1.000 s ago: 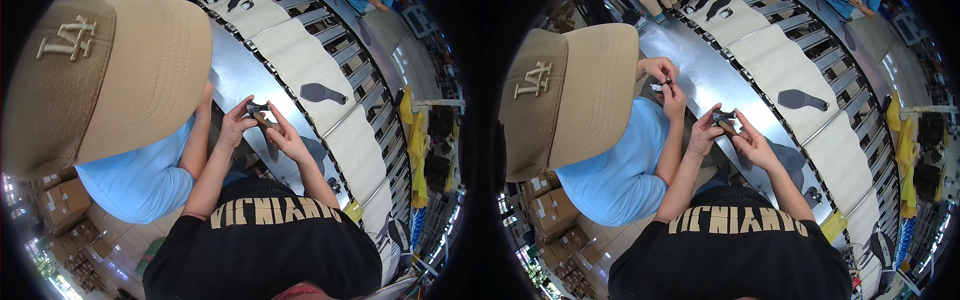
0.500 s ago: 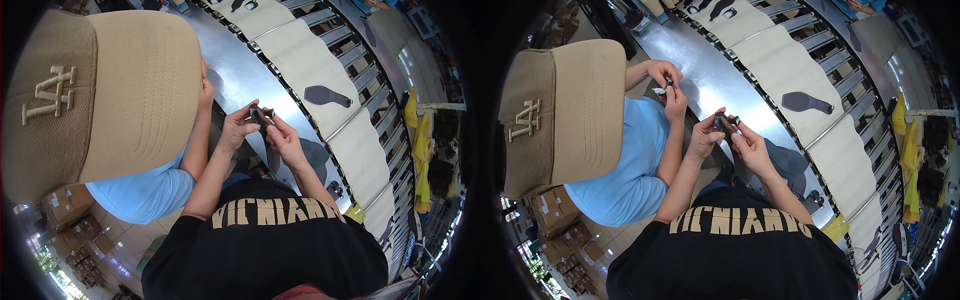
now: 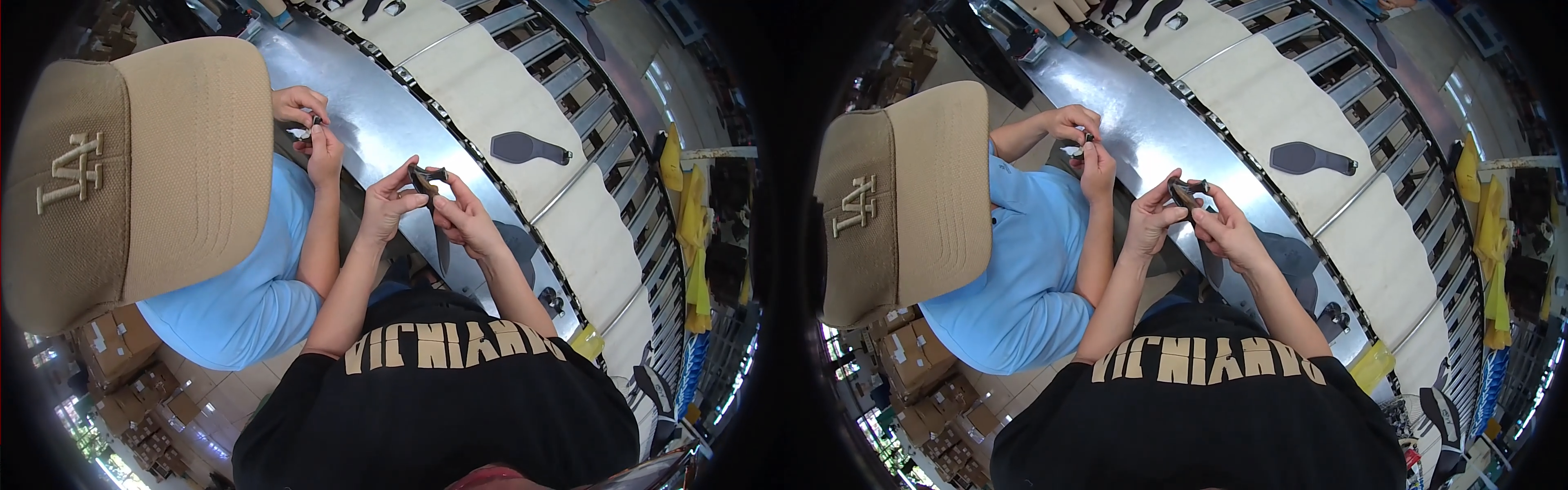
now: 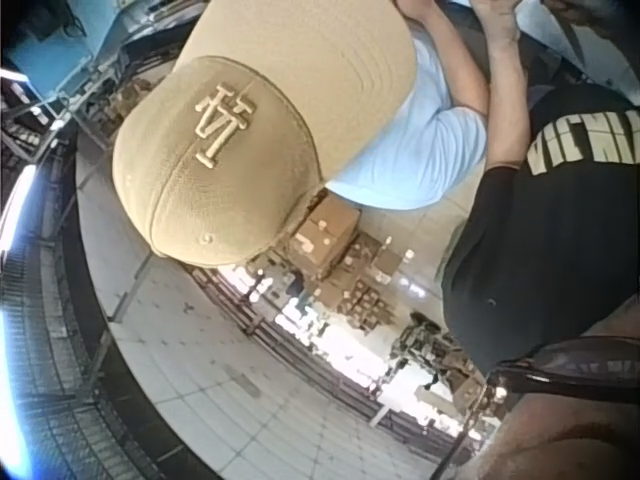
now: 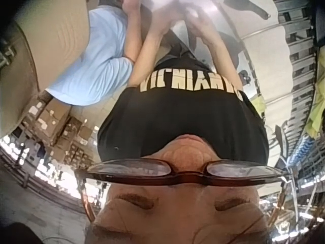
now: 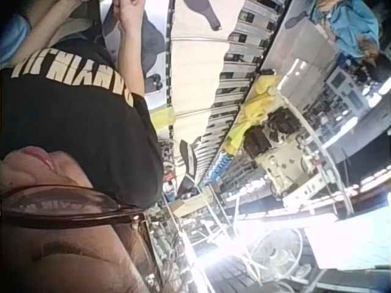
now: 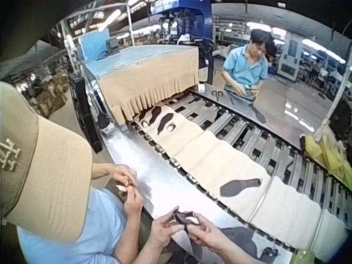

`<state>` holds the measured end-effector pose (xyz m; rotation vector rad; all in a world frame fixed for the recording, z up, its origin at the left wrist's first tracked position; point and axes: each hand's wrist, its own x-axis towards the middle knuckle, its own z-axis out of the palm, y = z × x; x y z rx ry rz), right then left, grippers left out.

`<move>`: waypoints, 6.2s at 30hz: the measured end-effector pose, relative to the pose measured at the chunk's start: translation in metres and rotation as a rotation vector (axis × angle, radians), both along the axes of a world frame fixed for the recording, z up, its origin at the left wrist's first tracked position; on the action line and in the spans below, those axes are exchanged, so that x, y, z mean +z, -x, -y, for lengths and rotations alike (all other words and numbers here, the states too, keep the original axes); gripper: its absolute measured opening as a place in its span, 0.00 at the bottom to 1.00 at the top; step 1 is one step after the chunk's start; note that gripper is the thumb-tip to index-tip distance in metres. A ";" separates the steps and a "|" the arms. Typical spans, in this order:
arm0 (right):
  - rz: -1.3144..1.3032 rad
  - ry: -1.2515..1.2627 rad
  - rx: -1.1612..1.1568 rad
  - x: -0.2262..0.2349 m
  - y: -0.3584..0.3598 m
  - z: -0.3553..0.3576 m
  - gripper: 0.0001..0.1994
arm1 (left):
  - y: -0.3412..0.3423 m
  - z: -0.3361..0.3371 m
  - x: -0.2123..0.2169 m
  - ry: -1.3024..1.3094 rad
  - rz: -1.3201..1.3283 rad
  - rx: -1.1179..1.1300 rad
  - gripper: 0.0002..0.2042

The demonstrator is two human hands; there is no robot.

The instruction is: The recorder is assembling and inspecting shoe sole and upper components at a manufacturing conveyor belt, receiving guidance from another worker.

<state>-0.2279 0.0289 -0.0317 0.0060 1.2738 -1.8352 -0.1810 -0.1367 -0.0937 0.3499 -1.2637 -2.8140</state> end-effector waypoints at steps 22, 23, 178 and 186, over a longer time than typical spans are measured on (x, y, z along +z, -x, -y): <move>0.049 0.003 -0.026 -0.008 0.008 -0.006 0.17 | 0.009 -0.009 -0.003 -0.005 0.062 0.030 0.29; 0.045 -0.002 -0.064 -0.009 0.006 -0.005 0.16 | 0.009 -0.010 -0.005 0.016 0.074 0.030 0.29; -0.086 -0.232 -0.687 -0.076 0.048 -0.168 0.12 | 0.282 0.001 -0.002 0.598 0.039 -0.019 0.16; -0.019 -0.302 -0.930 -0.083 0.074 -0.191 0.13 | 0.459 0.176 -0.044 1.371 0.367 0.417 0.19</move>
